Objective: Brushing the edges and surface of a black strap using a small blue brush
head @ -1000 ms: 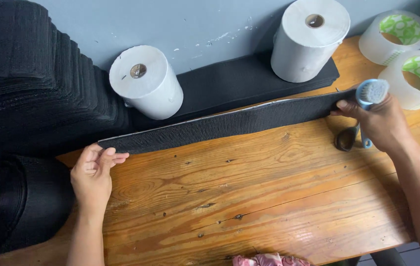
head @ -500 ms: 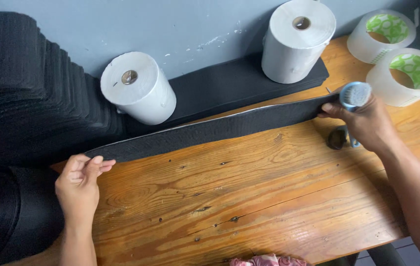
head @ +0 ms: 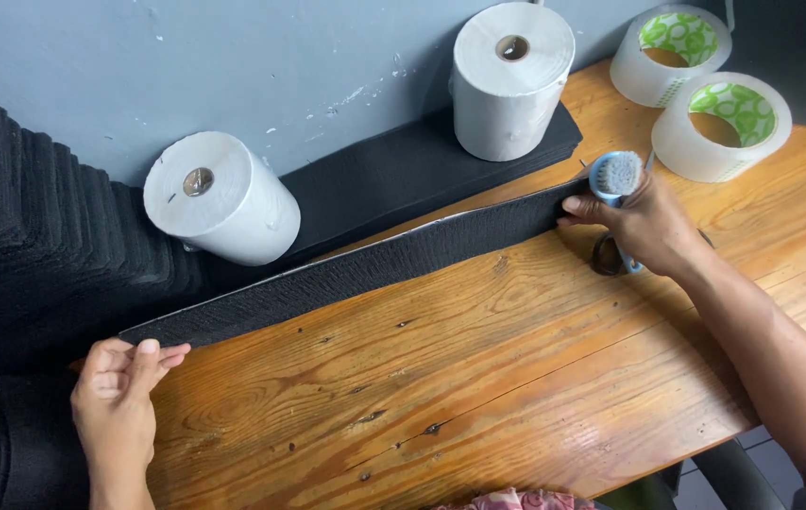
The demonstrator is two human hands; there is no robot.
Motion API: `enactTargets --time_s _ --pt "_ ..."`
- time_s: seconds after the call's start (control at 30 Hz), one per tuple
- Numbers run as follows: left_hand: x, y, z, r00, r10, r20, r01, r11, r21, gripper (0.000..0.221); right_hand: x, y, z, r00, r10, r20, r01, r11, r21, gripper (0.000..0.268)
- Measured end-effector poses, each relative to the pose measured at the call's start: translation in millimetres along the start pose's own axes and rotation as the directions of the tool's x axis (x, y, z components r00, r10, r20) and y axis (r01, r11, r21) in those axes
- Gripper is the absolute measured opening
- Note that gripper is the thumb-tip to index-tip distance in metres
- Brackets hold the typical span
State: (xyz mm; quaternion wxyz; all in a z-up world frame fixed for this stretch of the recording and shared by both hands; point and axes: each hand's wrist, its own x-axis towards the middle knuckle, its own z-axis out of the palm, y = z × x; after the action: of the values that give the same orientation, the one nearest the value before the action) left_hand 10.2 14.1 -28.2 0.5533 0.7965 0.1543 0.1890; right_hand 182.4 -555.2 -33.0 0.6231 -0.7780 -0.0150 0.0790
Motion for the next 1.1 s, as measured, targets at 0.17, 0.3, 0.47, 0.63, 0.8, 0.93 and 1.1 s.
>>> enactTargets --time_s 0.17,0.3,0.47,0.63,0.8,0.93,1.1 --pt "2 -8 0 1.000 -0.019 0.005 0.019 0.999 -0.028 0.020 4 13 0 1.000 0.015 -0.007 -0.013 0.986 0.168 0.020" --pt "3 -13 -2 1.000 -0.006 -0.003 0.006 1.000 0.030 0.029 12 31 -4 1.000 0.010 0.016 -0.013 0.979 0.203 0.018" --pt "0 -3 3 1.000 0.019 -0.014 -0.018 0.999 0.051 0.029 5 15 -3 0.998 0.051 0.024 -0.055 0.969 0.242 0.022" --pt "2 -10 0 1.000 0.027 -0.014 -0.027 0.999 0.026 0.027 2 5 1 0.999 0.031 0.025 -0.036 0.975 0.217 0.023" --pt "2 -11 1 0.999 0.027 -0.029 -0.026 0.999 0.027 0.026 3 7 -1 0.999 0.035 0.022 -0.039 0.976 0.216 0.022" --pt "3 -11 0 0.999 0.035 -0.025 -0.034 0.999 0.034 0.027 4 10 -2 0.999 0.029 0.027 -0.035 0.973 0.226 0.022" --pt "4 -19 -3 0.999 0.043 -0.031 -0.043 0.999 0.021 0.025 2 1 -2 0.997 -0.058 0.056 0.056 0.998 0.039 0.013"
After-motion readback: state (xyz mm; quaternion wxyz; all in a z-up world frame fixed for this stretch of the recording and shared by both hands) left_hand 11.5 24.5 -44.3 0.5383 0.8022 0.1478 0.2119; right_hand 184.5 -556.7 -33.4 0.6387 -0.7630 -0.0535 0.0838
